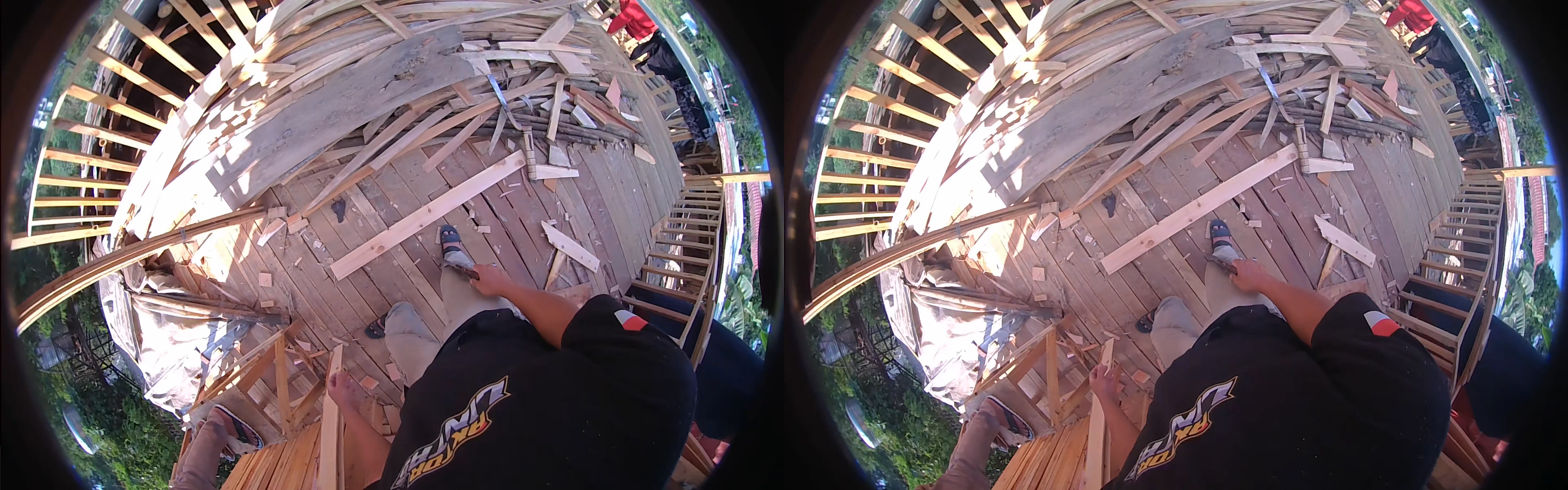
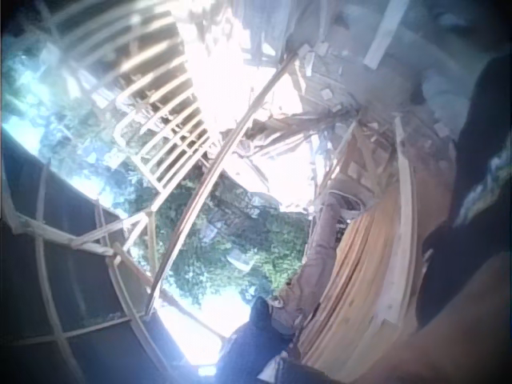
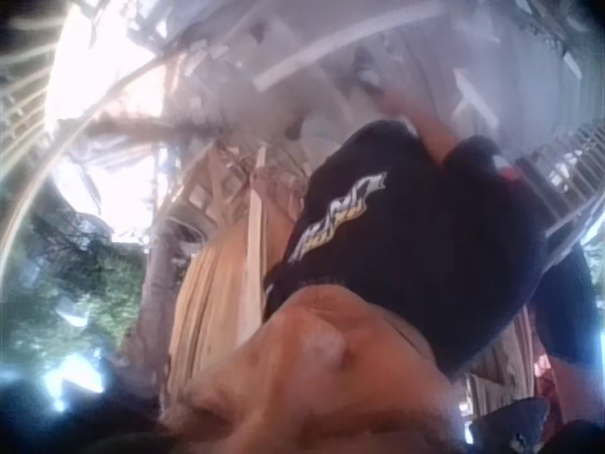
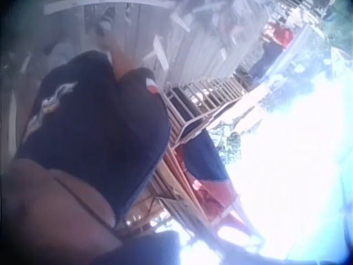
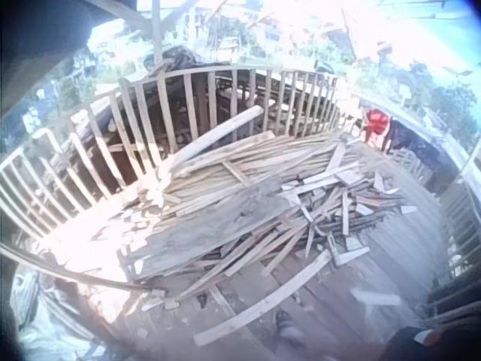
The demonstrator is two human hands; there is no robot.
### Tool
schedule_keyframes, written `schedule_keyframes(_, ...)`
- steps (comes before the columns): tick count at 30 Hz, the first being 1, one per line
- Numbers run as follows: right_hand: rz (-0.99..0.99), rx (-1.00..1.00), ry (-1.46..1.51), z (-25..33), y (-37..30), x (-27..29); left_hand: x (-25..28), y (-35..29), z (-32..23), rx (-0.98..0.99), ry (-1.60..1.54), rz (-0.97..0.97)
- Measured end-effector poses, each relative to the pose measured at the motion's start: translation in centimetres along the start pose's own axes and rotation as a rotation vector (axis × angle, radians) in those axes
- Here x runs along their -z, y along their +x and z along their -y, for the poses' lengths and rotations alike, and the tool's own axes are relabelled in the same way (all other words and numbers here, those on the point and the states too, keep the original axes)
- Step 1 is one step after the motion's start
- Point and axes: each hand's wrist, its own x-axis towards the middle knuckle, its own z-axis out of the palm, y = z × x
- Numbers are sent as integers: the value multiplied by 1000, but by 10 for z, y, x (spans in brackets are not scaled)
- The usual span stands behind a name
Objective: The person saws a wooden board, picks it up, and moves it to another location.
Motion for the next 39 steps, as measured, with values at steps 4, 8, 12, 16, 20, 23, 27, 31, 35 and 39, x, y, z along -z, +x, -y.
schedule_keyframes(4,-57,-144,242,-48,25,24,-77,-4,-23,16,81,103)
schedule_keyframes(8,-242,-289,512,-75,41,21,-174,40,-2,119,577,416)
schedule_keyframes(12,-497,-401,947,-109,90,-14,-332,95,10,-55,970,597)
schedule_keyframes(16,-738,-531,1119,-130,164,-93,-493,183,34,-403,1389,705)
schedule_keyframes(20,-757,-653,1405,-126,200,-95,-580,275,90,-626,1608,707)
schedule_keyframes(23,-713,-691,1452,-126,203,-93,-629,295,125,-758,1781,751)
schedule_keyframes(27,-651,-657,1387,-129,192,-89,-679,305,176,-709,1986,594)
schedule_keyframes(31,-419,-579,1186,-136,184,-93,-673,317,219,-709,2121,540)
schedule_keyframes(35,175,-386,1253,-176,163,-148,-652,349,235,-959,2123,487)
schedule_keyframes(39,-765,-603,1386,-118,184,-97,-661,341,215,-962,2049,604)
